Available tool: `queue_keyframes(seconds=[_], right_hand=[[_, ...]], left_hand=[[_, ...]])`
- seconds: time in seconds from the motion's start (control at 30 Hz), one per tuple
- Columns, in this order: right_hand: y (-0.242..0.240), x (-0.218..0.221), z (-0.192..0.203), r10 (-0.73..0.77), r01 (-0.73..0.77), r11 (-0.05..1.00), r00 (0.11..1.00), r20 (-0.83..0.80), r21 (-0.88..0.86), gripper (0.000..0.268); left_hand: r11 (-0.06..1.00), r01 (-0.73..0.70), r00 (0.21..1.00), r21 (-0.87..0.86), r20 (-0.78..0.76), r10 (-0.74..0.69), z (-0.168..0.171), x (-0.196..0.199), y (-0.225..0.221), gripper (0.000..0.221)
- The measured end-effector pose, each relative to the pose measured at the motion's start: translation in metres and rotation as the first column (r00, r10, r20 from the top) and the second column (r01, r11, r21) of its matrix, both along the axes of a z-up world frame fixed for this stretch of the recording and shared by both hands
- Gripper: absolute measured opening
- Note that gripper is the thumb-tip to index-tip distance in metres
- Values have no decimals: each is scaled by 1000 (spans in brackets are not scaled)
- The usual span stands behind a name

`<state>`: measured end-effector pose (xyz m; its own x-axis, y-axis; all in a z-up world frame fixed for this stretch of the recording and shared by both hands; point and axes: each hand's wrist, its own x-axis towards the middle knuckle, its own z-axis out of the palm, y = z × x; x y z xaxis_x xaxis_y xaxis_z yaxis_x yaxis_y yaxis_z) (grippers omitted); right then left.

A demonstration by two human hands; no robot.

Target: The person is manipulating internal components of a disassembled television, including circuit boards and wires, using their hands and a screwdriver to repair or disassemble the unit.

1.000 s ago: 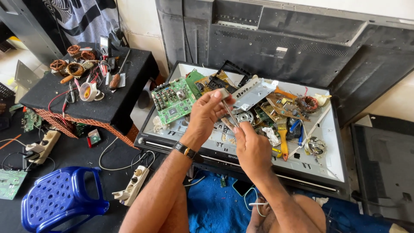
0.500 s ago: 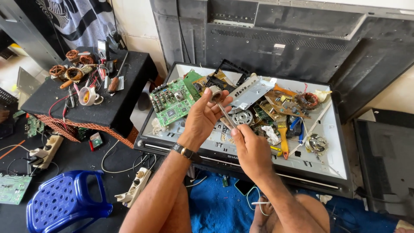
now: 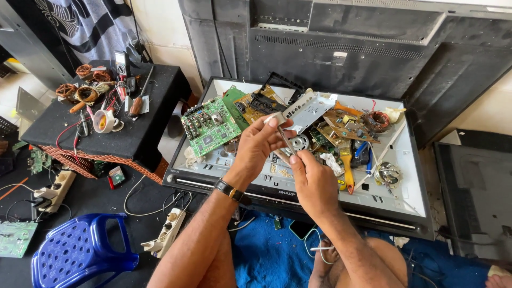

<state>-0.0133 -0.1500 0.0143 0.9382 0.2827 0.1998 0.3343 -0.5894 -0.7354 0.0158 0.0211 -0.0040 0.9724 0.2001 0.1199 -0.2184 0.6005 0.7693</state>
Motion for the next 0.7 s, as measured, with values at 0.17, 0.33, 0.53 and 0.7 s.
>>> queue_keyframes(seconds=[0.17,0.33,0.53,0.7], right_hand=[[0,8,-11,268,-62,824,919,-290,563,26],[-2,13,-10,623,68,476,677,-391,877,27],[11,4,-11,55,-64,988,996,67,139,39],[18,-3,-10,7,-10,997,999,44,73,31]], left_hand=[[995,85,993,-54,82,-81,4,-3,-4,51],[983,157,979,-99,148,-142,7,-7,0,53],[995,-33,997,-97,61,39,7,-6,1,43],[975,-178,984,-130,-45,174,12,-12,-4,41]])
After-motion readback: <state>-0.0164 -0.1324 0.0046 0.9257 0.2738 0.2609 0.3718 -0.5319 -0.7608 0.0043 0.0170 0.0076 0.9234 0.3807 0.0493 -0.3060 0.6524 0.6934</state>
